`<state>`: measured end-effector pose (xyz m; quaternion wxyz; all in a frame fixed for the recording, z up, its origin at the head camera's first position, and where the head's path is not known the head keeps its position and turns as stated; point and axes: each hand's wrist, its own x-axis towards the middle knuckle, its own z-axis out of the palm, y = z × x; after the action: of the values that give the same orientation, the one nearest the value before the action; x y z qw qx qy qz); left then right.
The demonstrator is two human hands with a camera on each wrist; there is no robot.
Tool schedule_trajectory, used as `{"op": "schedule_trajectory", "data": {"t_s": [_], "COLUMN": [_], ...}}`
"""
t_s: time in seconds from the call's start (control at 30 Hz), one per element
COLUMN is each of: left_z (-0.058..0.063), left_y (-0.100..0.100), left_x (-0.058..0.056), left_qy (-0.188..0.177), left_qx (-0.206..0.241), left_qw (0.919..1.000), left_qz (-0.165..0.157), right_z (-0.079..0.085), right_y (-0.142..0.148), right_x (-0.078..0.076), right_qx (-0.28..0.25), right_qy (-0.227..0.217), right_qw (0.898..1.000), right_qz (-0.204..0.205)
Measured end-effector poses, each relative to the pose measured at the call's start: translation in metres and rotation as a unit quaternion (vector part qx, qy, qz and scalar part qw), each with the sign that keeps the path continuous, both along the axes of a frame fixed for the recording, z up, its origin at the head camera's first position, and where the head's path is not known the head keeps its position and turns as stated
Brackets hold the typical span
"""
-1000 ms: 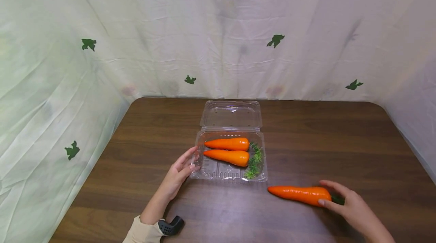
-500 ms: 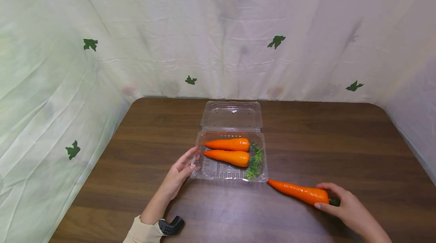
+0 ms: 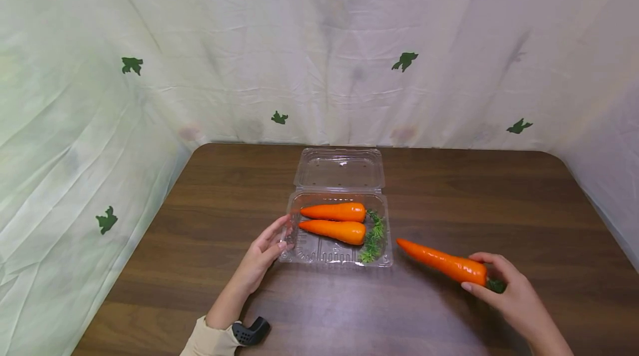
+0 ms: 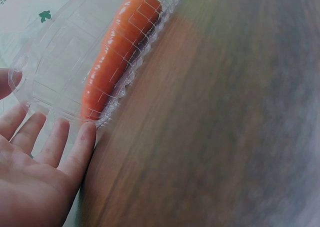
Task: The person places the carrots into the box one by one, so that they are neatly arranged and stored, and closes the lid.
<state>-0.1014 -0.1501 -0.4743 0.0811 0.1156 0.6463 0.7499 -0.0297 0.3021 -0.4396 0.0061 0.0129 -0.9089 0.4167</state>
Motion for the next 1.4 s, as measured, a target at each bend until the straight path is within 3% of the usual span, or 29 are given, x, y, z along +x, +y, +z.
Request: {"op": "schedule_trajectory", "data": {"t_s": [0.3, 0.73, 0.97, 1.4], "left_z": [0.0, 0.0, 0.001, 0.001], "left_y": [-0.001, 0.0, 0.0, -0.001], "left_x": [0.0, 0.0, 0.001, 0.0], "left_qy": [-0.004, -0.009, -0.008, -0.016], "left_qx": [-0.003, -0.007, -0.009, -0.01], "left_qw": [1.0, 0.9999, 0.9999, 0.9998], "left_qz": [0.003, 0.005, 0.006, 0.0], "right_z": [0.01, 0.032, 0.043, 0.053], "right_y": [-0.011, -0.03, -0.041, -0.066], "right_x": [-0.009, -0.029, -0.04, -0.06], "right_qx": [-0.04, -0.053, -0.068, -0.096], "right_qy": [0.096, 0.128, 0.175, 0.206], "right_qw": [0.995, 0.99, 0.982, 0.972], "right_qz": [-0.002, -0.006, 0.012, 0.052]}}
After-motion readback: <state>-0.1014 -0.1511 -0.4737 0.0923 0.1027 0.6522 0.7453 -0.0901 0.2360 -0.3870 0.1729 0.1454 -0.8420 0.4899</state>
